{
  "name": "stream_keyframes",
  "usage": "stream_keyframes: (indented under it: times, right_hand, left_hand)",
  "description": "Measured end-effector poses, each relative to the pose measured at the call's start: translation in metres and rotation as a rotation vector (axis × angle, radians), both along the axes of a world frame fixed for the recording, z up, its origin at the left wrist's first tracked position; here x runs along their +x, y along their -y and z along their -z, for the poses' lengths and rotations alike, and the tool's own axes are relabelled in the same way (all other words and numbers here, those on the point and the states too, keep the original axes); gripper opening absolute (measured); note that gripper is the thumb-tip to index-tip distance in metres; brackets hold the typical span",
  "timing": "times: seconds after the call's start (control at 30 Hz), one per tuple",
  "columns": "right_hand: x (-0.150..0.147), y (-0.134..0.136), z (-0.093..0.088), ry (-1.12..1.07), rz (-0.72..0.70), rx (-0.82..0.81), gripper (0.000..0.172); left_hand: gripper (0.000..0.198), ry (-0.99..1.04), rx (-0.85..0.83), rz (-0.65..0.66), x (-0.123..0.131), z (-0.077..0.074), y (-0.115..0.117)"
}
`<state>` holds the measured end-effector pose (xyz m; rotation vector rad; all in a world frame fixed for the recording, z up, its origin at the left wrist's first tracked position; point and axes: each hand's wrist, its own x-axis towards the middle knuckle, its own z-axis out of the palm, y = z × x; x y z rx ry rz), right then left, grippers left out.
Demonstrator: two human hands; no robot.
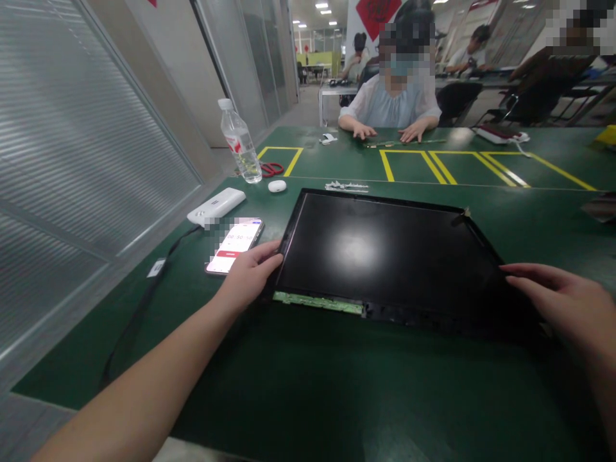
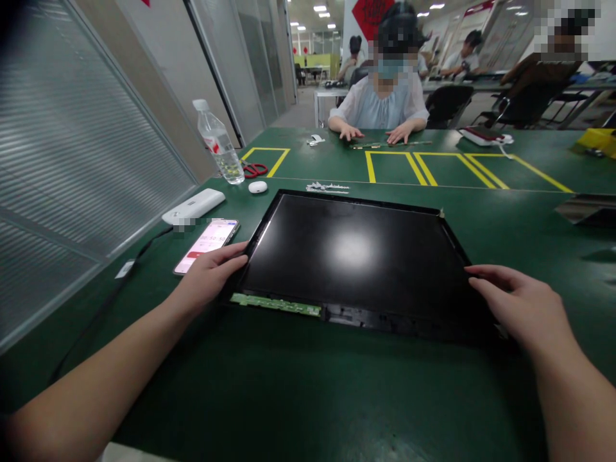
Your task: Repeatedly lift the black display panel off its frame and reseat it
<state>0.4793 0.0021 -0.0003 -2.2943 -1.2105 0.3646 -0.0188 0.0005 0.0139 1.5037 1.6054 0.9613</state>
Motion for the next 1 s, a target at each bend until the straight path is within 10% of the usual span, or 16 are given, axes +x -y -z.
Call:
stream_keyframes:
  times: [0.33, 1.0]
  right_hand:
    - [0.003, -0.002, 0.006, -0.009, 0.012, -0.016, 0.052]
    - [0.001, -0.003, 0.006, -0.022, 0.005, 0.010, 0.047]
  left_hand:
    - [0.036, 0.683, -0.277, -0.368, 0.028, -0.027, 0.009]
    - [0.030, 0.932, -0.360, -0.493, 0.037, -0.032, 0.011]
